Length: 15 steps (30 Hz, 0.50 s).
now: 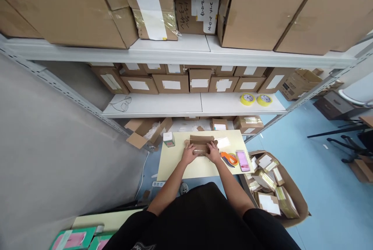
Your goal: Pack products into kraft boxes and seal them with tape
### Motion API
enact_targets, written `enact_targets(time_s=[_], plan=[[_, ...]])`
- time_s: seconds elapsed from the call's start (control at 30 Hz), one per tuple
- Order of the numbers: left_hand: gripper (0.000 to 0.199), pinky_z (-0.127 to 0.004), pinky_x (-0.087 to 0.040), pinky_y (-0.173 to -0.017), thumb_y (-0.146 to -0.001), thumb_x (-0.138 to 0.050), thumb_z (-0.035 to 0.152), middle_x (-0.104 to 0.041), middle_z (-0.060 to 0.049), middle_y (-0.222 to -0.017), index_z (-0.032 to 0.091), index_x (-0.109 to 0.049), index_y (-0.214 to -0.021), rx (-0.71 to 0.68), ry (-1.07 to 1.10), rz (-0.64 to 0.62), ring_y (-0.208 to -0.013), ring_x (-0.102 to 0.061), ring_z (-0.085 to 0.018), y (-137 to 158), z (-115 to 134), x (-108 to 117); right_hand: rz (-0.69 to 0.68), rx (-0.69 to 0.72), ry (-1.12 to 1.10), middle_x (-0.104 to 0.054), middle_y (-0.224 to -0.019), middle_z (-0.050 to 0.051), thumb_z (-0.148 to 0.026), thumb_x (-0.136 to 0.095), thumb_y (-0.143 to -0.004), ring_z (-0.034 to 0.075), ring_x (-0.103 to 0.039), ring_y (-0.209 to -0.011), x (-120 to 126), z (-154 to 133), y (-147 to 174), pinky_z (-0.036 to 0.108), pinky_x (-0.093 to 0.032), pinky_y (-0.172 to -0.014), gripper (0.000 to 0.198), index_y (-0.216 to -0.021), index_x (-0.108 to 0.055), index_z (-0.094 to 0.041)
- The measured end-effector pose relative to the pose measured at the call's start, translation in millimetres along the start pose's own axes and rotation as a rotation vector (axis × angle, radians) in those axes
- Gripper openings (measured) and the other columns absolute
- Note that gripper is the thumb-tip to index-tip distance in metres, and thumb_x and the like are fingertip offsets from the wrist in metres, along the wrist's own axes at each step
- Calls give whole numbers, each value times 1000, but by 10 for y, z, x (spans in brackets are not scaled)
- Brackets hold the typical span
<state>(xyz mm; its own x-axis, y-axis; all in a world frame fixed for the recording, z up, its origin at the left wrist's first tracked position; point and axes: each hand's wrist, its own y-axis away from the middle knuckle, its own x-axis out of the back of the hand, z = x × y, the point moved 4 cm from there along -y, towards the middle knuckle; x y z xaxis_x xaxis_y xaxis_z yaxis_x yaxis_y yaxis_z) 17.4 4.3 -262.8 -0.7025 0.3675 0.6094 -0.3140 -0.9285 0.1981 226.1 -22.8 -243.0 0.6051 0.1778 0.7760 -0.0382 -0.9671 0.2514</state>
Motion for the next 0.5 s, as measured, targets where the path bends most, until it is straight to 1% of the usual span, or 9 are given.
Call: enact_targets(time_s=[0.1,0.13,0.17,0.2,0.27,0.33,0.37,0.43,0.5], plan=[[84,-54,-20,-131,-64,-91,30,-15,-11,-178,23,-64,-143,69,-41,-65,-164,-7,-41,94,-220,-4,-66,3,86,-12,-179,11,-41,-86,-75,39,-22,-160,-65,117,-5,52,-31,-124,107,-167,-31,-29],[89,-52,-21,-130,-64,-92,32,-7,-11,-179,22,-61,-146,65,-49,-86,-164,-5,-40,114,-258,-17,-94,-8,117,-7,-179,10,-45,-87,-74,39,-18,-161,-94,125,-31,54,-31,-124,114,-169,-25,-32],[88,-49,-22,-130,-65,-93,33,-2,-11,-179,20,-61,-146,59,-51,-100,-165,-5,-39,126,-284,-33,-115,-21,153,-4,-180,10,-48,-88,-72,40,-14,-162,-123,120,-69,56,-29,-125,120,-169,-20,-34],[82,-47,-23,-130,-67,-92,33,1,-12,-179,18,-63,-142,54,-49,-109,-165,-5,-37,132,-303,-51,-126,-34,195,-3,-180,9,-51,-89,-71,41,-10,-163,-149,106,-117,59,-26,-125,123,-170,-17,-36],[60,-44,-24,-130,-71,-90,27,2,-13,-179,14,-71,-127,49,-32,-107,-165,-6,-36,127,-328,-86,-129,-52,267,0,-180,9,-55,-89,-70,43,-4,-163,-189,78,-229,65,-20,-125,127,-170,-12,-40],[36,-44,-25,-130,-73,-87,17,2,-14,-179,11,-75,-107,31,-18,-95,-165,-7,-37,116,-345,-121,-144,-76,301,5,-179,9,-57,-89,-69,45,-3,-162,-217,85,-338,70,-18,-123,128,-169,-10,-43],[28,-45,-26,-129,-73,-85,13,1,-13,-179,11,-76,-99,19,-10,-86,-165,-8,-37,112,-352,-137,-169,-86,307,9,-179,9,-57,-90,-68,46,-3,-162,-230,106,-382,71,-18,-122,130,-169,-9,-44],[20,-49,-29,-128,-74,-83,7,-2,-13,-179,12,-75,-91,9,5,-67,-164,-9,-38,108,-366,-170,-238,-88,324,13,-178,10,-54,-93,-62,48,-1,-162,-257,168,-442,70,-19,-122,135,-169,-11,-42],[17,-52,-32,-127,-75,-80,4,-6,-10,-179,13,-74,-88,21,8,-49,-164,-12,-38,107,-375,-209,-282,-70,356,11,-178,12,-46,-98,-55,49,2,-162,-280,235,-465,66,-19,-123,141,-169,-15,-38]])
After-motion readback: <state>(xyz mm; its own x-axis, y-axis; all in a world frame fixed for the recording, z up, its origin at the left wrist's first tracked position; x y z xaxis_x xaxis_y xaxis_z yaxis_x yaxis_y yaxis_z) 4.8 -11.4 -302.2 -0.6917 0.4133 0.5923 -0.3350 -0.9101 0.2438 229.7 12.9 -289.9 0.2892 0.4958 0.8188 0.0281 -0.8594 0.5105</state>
